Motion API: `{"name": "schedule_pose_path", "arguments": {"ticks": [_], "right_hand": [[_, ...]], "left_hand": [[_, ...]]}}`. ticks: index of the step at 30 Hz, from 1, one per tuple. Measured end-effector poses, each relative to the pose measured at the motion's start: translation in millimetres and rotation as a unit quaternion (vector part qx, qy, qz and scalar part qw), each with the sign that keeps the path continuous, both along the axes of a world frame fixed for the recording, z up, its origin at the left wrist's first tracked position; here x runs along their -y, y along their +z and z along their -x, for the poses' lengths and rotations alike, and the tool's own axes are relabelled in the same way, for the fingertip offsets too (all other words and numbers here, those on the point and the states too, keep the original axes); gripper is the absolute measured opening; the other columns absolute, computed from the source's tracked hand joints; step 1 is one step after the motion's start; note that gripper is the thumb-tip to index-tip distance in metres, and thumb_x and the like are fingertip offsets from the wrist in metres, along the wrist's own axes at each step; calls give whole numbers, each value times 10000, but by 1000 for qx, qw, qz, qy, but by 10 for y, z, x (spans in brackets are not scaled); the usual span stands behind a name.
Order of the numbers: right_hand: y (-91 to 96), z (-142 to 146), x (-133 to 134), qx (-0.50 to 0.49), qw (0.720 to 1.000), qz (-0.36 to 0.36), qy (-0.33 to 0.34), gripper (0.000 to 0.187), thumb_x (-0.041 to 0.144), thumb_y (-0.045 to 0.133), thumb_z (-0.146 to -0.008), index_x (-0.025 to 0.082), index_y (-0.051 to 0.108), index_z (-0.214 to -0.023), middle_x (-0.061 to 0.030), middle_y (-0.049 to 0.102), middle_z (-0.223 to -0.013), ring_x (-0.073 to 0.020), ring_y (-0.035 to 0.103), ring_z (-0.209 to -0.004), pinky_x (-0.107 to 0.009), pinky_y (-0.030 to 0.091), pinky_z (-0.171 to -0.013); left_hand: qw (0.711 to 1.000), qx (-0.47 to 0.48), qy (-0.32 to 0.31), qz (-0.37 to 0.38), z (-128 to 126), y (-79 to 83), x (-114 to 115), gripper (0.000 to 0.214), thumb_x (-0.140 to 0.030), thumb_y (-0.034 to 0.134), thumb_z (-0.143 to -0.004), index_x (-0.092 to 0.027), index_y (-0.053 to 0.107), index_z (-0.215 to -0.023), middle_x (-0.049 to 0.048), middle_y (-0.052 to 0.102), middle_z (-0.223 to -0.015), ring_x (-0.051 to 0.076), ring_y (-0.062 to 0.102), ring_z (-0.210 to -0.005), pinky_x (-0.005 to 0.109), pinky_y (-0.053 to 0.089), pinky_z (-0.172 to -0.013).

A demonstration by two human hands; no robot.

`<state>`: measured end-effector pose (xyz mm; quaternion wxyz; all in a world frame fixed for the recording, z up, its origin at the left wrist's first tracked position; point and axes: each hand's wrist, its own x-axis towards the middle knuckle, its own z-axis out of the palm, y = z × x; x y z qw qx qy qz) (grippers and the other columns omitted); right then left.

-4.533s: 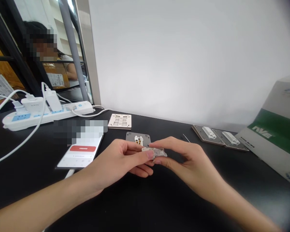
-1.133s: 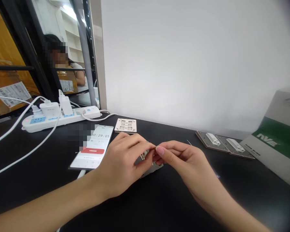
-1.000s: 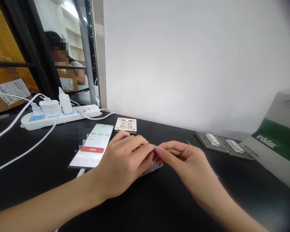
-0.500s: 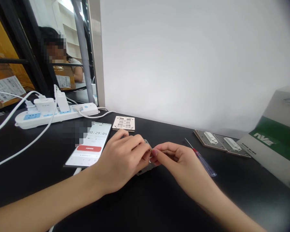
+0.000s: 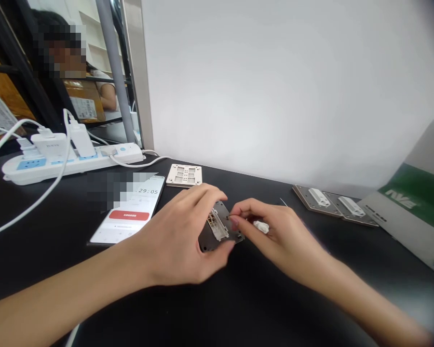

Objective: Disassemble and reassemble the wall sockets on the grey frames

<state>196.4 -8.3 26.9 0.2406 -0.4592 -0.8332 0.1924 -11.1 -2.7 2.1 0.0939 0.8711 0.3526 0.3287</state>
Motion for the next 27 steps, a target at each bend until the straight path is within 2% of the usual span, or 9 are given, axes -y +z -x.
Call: {"name": "schedule_pose_path", "arguments": {"ticks": [2,4,7,10,13,17,22,27], "right_hand": [[5,-12,-95,57,997,-47,30,120,272,494,-951,210,584,-901,-10,637,-809,-130,558,-666,-246,425,-590],[0,-3,-186,122,986,-91,72,122,243,493,-946,193,592,-896,-28,614,-807,-141,549,-682,-261,423,-598],[-5,52,-273,181,966,-137,121,168,219,477,-948,175,588,-830,-32,593,-752,-147,531,-651,-271,404,-568],[13,103,-308,207,952,-159,157,190,209,456,-958,164,589,-831,-42,598,-749,-157,529,-661,-279,402,-571],[46,108,-322,224,943,-159,186,186,210,456,-963,147,611,-882,-53,608,-776,-160,531,-667,-291,415,-597],[89,83,-339,235,938,-143,208,210,218,474,-958,149,622,-827,-42,604,-753,-152,528,-636,-291,403,-577],[133,84,-359,258,929,-136,229,192,165,486,-935,165,630,-808,-47,638,-785,-177,576,-694,-313,423,-621],[127,76,-362,290,913,-150,243,178,130,536,-899,191,632,-762,-34,654,-757,-192,585,-702,-327,411,-626]], "left_hand": [[998,-16,41,49,-5,-16,28,847,-549,645,-784,-139,298,-1439,174,422,-1449,349,431,-1300,479,425,-1023],[992,-52,58,97,-7,-51,30,1017,-674,599,-756,-133,172,-1504,189,330,-1521,386,356,-1362,536,400,-1046],[986,-77,44,141,-9,-95,9,1009,-621,609,-773,-156,123,-1525,168,390,-1498,357,406,-1344,523,424,-1038],[987,-66,27,141,-9,-104,-1,991,-518,636,-783,-125,106,-1523,175,414,-1480,323,416,-1344,474,445,-1036],[989,-56,10,136,-6,-100,7,980,-492,639,-786,-101,115,-1516,185,428,-1466,315,418,-1343,457,456,-1032],[991,-46,-4,126,-8,-109,8,950,-470,646,-793,-115,136,-1512,171,488,-1418,317,438,-1324,462,462,-1024],[993,-33,-9,113,-19,-108,-4,915,-437,664,-788,-183,155,-1505,142,521,-1390,314,494,-1273,471,456,-1014],[992,-36,-7,120,-39,-89,-7,903,-441,667,-777,-161,190,-1491,138,565,-1334,319,499,-1265,476,448,-1011]]}}
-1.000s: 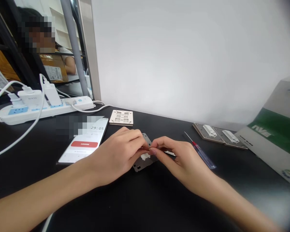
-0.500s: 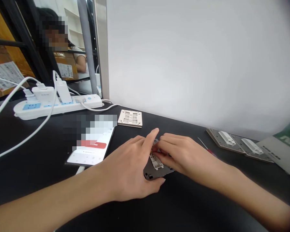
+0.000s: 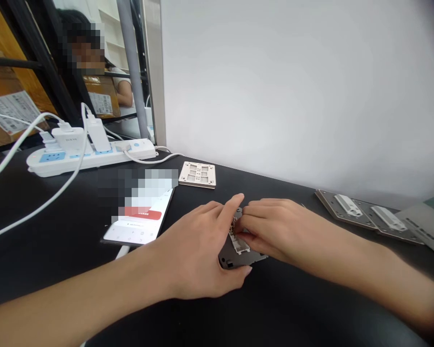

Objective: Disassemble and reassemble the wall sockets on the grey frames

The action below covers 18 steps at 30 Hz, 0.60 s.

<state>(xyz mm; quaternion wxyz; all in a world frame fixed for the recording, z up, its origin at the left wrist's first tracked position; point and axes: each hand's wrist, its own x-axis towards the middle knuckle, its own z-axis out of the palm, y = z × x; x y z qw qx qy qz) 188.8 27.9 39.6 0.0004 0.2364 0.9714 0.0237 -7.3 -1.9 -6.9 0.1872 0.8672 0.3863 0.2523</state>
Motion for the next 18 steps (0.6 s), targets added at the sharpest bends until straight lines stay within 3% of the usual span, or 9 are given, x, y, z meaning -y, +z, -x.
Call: {"name": "schedule_pose_path", "arguments": {"ticks": [5,10,18], "right_hand": [[-22,8,25,-13,1000,-5,-16,164,142,567,-889,196,657,-763,-53,682,-787,-206,624,-740,-320,424,-643],[38,47,58,-19,997,55,-56,172,138,535,-903,197,681,-834,-48,688,-840,-177,639,-703,-279,439,-602],[76,31,92,-32,982,156,-102,218,120,512,-908,217,656,-776,14,654,-795,-122,594,-653,-249,406,-567]], "left_hand": [[1000,-27,0,-4,-9,19,-3,912,-445,644,-786,-81,193,-1490,161,554,-1340,303,507,-1256,419,455,-1010],[1000,-25,-1,-5,9,4,6,902,-454,635,-790,-69,217,-1490,161,566,-1321,289,523,-1223,411,455,-1008],[1000,-12,1,5,9,-23,2,893,-473,626,-791,-101,222,-1495,148,583,-1305,287,530,-1212,415,473,-984]]}}
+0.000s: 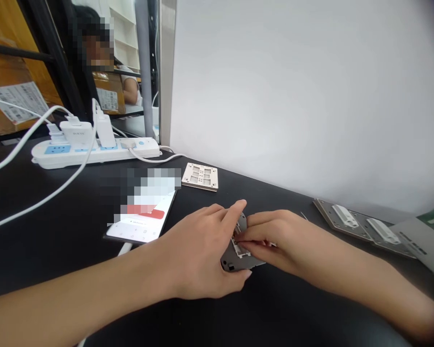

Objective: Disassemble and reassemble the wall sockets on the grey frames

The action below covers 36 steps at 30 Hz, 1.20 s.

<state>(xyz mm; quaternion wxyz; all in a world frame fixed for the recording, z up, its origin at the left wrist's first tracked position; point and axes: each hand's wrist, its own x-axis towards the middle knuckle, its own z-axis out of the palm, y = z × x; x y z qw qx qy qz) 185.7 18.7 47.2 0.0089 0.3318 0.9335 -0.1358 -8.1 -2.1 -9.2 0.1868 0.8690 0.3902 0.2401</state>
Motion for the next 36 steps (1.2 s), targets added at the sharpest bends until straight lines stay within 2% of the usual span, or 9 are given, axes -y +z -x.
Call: {"name": "schedule_pose_path", "arguments": {"ticks": [5,13,16,20,22,24,28,31,36], "right_hand": [[-32,-32,12,-10,1000,15,-9,209,177,495,-935,231,688,-878,15,659,-845,-109,593,-675,-242,409,-576],[-31,-174,106,-45,995,-64,-69,177,257,518,-930,262,672,-1017,26,638,-734,-113,579,-597,-247,407,-528],[-18,-336,169,-87,980,-150,-93,220,272,528,-923,271,656,-1102,5,670,-820,-125,606,-622,-261,444,-567],[-73,-643,192,-139,928,-286,-192,194,320,539,-911,266,673,-1040,-28,685,-926,-175,635,-705,-305,461,-596],[-154,-776,188,-142,919,-268,-250,203,364,535,-914,277,676,-1032,-31,686,-978,-187,642,-757,-306,471,-594],[-260,-858,188,-138,928,-204,-279,274,433,548,-906,281,660,-1105,-39,671,-1069,-197,643,-849,-307,501,-641],[-445,-871,209,-123,951,-115,-260,468,520,579,-872,250,600,-1254,-74,609,-1187,-225,603,-1013,-363,510,-841],[-492,-832,219,-128,959,-91,-235,319,438,570,-898,241,667,-1130,-69,621,-1119,-221,597,-1007,-382,484,-896],[-443,-828,220,-162,949,-81,-258,190,351,588,-880,243,680,-1006,-50,657,-1006,-217,610,-912,-372,491,-809]], "left_hand": [[1000,-13,-2,5,11,29,0,894,-497,600,-804,-81,223,-1499,147,558,-1343,271,516,-1229,384,470,-994],[1000,-24,3,2,20,37,23,891,-502,586,-809,-76,223,-1502,143,529,-1384,269,484,-1271,377,444,-1026],[999,-32,14,17,25,22,24,926,-558,574,-806,-119,181,-1521,135,520,-1397,282,477,-1280,402,457,-1014],[998,-61,28,5,21,29,42,993,-695,533,-785,-141,172,-1526,141,477,-1441,349,397,-1343,489,419,-1043],[996,-84,29,-14,12,41,57,980,-736,510,-775,-155,229,-1513,135,479,-1442,366,418,-1321,526,404,-1047],[993,-110,35,-30,3,49,73,943,-753,485,-778,-184,274,-1500,115,455,-1466,373,435,-1305,554,392,-1051],[985,-152,57,-56,-6,44,94,889,-753,454,-797,-242,267,-1500,50,363,-1535,370,377,-1358,582,344,-1090],[980,-170,75,-68,-20,46,108,866,-756,462,-793,-270,284,-1488,22,345,-1545,356,384,-1360,562,382,-1077],[978,-178,92,-54,-48,55,129,774,-729,439,-829,-308,310,-1465,21,428,-1493,344,495,-1275,538,486,-982]]}}
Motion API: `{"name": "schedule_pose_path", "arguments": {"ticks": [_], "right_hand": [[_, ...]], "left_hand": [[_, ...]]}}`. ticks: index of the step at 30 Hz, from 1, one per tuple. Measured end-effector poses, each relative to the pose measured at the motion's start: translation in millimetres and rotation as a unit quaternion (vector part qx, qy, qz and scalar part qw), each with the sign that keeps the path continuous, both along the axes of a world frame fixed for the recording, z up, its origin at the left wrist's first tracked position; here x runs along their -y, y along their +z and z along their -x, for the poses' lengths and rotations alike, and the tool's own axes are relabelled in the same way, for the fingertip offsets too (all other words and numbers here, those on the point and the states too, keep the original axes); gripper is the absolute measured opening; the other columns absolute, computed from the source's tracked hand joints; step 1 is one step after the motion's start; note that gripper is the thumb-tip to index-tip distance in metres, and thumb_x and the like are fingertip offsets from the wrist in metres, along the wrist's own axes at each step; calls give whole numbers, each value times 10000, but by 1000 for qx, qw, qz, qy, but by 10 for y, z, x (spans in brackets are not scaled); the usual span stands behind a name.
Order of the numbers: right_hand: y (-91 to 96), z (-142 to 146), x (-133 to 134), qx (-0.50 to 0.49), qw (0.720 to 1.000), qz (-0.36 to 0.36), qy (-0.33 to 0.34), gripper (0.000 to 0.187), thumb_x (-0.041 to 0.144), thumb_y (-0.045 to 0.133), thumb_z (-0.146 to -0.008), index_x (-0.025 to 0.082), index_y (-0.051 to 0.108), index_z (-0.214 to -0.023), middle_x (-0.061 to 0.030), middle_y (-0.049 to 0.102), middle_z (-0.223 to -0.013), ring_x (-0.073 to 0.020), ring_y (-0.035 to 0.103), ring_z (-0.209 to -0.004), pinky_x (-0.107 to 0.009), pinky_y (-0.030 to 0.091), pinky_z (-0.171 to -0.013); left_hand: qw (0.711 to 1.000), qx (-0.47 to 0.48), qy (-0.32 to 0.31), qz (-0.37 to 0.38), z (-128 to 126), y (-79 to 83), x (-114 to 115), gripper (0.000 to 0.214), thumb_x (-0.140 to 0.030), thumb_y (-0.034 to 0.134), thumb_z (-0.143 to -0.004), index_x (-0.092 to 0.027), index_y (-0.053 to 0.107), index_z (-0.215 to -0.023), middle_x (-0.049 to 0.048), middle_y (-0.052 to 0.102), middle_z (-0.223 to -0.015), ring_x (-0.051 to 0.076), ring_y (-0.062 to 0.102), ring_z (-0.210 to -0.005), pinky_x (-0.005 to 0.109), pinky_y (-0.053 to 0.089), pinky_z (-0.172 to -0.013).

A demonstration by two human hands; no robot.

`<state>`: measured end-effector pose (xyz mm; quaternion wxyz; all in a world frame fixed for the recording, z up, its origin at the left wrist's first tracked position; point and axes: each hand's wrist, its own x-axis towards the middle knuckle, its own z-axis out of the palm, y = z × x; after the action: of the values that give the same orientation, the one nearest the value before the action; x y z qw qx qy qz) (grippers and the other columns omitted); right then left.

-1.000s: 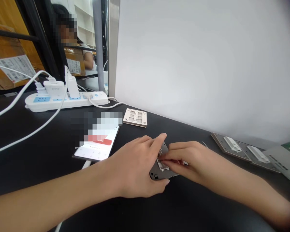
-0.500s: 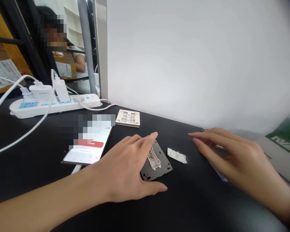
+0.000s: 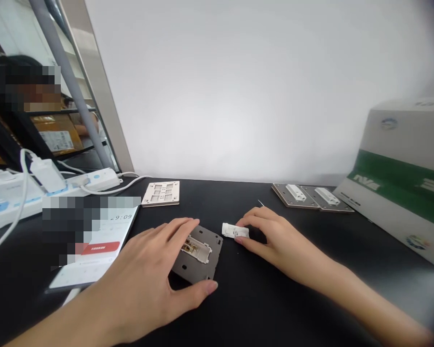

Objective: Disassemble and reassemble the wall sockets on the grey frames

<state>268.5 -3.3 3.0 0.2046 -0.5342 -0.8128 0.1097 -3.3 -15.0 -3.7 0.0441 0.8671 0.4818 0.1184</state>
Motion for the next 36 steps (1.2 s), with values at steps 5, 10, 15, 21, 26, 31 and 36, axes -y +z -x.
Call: {"name": "schedule_pose_path", "arguments": {"ticks": [5,10,15,21,26,31,36], "right_hand": [[92,63,35,-42,999,-4,-26,192,378,567,-896,263,685,-995,-7,696,-905,-170,608,-762,-295,482,-673],[150,291,146,-190,979,78,-5,246,405,576,-890,252,709,-1031,-3,705,-863,-154,612,-748,-260,486,-666],[200,472,275,-265,950,156,57,258,348,580,-897,237,702,-1095,-12,707,-919,-191,648,-880,-291,518,-778],[172,585,303,-387,894,217,63,256,391,630,-870,215,626,-1056,-29,721,-976,-195,683,-939,-307,552,-828],[151,612,274,-452,883,125,-22,273,397,673,-843,233,589,-1045,-11,729,-907,-150,692,-849,-267,561,-799],[194,735,345,-519,822,232,11,302,447,558,-917,201,692,-1030,-64,727,-991,-190,686,-934,-337,554,-879],[185,853,429,-561,770,290,93,263,364,551,-940,211,696,-1097,-70,714,-1052,-204,665,-1012,-375,519,-953]], "left_hand": [[998,23,10,-50,-4,-11,-24,662,-628,441,-898,-275,326,-1446,61,492,-1436,339,497,-1268,568,468,-990],[982,128,-56,-126,-21,51,-13,599,-468,519,-933,-266,296,-1452,52,513,-1396,254,483,-1271,433,464,-1036],[963,187,-173,-89,-31,122,52,523,-230,500,-971,-278,320,-1460,19,586,-1309,162,572,-1156,274,471,-1024],[947,272,-172,-19,-42,185,37,341,-188,527,-954,-278,550,-1282,-11,619,-1286,141,612,-1123,232,482,-1004],[938,342,-33,41,-99,237,34,185,-344,596,-915,-304,660,-1084,-43,727,-1006,149,689,-846,226,570,-701],[936,333,-48,-106,-91,187,56,237,-229,625,-897,-248,626,-1134,-14,710,-1065,134,666,-923,211,542,-803],[919,318,-128,-196,-106,170,101,289,-109,609,-883,-215,604,-1152,-1,701,-974,113,645,-855,211,532,-795]]}}
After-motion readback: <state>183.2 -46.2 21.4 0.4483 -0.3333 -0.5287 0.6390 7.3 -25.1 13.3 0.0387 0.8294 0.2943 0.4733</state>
